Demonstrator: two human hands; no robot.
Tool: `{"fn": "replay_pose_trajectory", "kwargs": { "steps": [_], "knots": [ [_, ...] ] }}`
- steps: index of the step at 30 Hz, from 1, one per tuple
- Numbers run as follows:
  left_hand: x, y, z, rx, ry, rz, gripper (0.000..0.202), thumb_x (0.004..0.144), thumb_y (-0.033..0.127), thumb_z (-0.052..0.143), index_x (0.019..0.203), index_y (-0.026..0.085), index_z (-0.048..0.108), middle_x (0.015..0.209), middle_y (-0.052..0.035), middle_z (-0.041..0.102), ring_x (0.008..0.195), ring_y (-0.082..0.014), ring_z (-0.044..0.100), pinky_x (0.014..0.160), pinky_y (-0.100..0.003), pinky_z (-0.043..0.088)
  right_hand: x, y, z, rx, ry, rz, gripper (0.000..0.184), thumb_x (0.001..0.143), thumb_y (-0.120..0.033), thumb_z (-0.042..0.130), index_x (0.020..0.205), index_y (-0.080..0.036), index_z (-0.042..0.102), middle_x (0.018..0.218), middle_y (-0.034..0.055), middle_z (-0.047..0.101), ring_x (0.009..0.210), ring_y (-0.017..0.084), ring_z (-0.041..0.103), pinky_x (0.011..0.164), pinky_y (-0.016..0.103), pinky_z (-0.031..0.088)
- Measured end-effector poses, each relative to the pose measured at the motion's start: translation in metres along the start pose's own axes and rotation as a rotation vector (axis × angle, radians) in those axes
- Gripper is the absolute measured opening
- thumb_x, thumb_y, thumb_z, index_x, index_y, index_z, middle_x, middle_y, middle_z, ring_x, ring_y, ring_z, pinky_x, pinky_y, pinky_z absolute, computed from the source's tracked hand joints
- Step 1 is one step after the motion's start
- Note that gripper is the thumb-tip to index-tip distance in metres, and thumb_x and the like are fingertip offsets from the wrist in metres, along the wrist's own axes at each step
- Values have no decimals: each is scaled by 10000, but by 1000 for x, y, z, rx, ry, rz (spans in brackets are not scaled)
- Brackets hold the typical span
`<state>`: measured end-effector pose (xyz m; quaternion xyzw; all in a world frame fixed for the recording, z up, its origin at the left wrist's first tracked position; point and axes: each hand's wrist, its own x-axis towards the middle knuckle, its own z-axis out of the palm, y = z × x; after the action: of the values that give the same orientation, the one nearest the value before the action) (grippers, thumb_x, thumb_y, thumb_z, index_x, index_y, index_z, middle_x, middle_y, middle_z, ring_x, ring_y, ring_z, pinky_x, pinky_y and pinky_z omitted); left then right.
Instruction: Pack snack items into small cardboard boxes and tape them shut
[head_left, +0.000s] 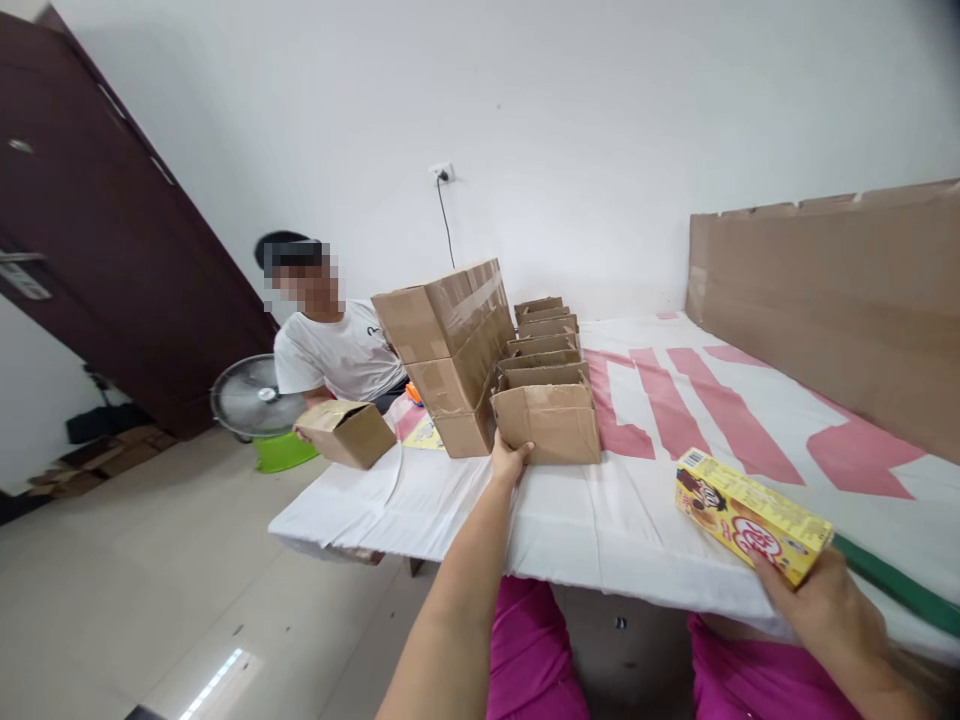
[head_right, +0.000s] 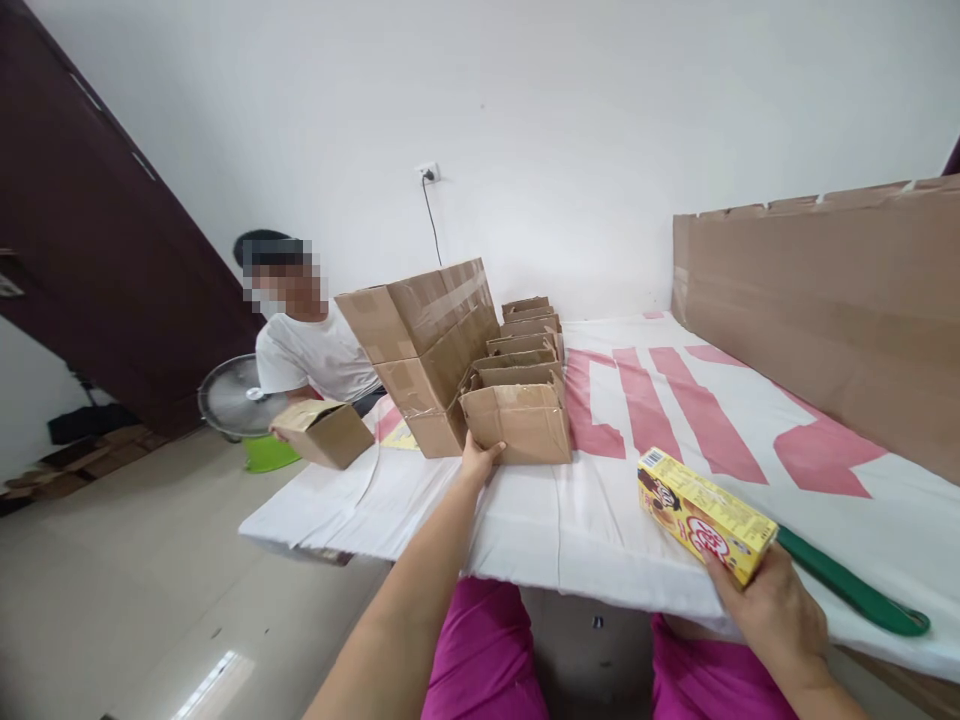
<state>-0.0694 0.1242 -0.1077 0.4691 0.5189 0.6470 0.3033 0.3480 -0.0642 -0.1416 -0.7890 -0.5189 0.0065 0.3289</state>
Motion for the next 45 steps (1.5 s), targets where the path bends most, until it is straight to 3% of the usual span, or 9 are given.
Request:
{"fn": "replay_pose_trajectory", "kwargs": {
  "steps": [4,9,15,22,24,31,36,40,45],
  "knots": [
    [-13,-1,1,84,86,-16,882,598,238,821,1350,192,362,1329,-153,544,1235,-278,529,1039,-401,413,0,-4,-2,-24,-13,16,642,736,-675,499,1038,-113,567,757,147,659,629,330,660,495,395,479],
    [-42,9,5,250,219,-103,987,588,246,809,1395,123,255,1502,-279,246,1460,-383,119,1169,-511,116,-2,-1,0,-49,35,-81,601,787,-644,465,1047,-109,545,779,149,668,664,324,671,543,392,488],
    [-97,24,39,356,185,-99,978,661,285,739,1432,67,178,1552,-307,34,1468,-398,-16,1166,-521,52,-1,2,1,-43,5,-75,603,788,-662,465,1044,-120,530,807,144,675,691,322,683,542,378,487],
    [-164,31,77,537,-603,260,367,745,264,636,1107,200,631,1288,-169,560,1309,-351,401,1112,-539,244,0,6,4,-32,-10,-46,625,754,-679,494,1035,-125,553,764,132,663,645,315,671,495,376,475],
    [-172,35,78,619,-701,328,303,740,271,652,1036,214,673,1218,-151,613,1252,-354,443,1081,-552,279,-1,5,4,-22,-6,-59,608,763,-669,483,1027,-126,558,757,131,660,655,317,670,508,380,478],
    [-174,44,74,697,-654,370,263,780,257,620,1032,204,672,1196,-78,650,1209,-280,501,1064,-478,356,0,3,3,18,2,-49,632,700,-710,497,981,-147,555,743,140,653,655,336,664,503,395,466],
    [-169,47,81,684,-650,231,500,775,271,638,1251,140,559,1306,-153,578,1263,-311,480,1100,-482,344,10,16,9,237,-89,10,584,639,-699,586,941,-203,529,748,110,682,678,323,679,519,389,500],
    [-151,66,120,385,-745,76,702,765,318,681,1378,111,409,1467,-194,417,1361,-330,389,1141,-495,298,46,10,10,584,-201,-68,563,616,-606,677,992,-212,531,909,108,719,806,285,697,650,361,554],
    [-97,110,198,-109,-753,18,513,757,343,729,1193,148,542,1155,-121,681,1141,-271,599,1032,-440,438,130,-49,-15,786,-179,-164,604,595,-513,743,1079,-194,572,1118,155,685,1005,313,650,808,423,537]
  ]
}}
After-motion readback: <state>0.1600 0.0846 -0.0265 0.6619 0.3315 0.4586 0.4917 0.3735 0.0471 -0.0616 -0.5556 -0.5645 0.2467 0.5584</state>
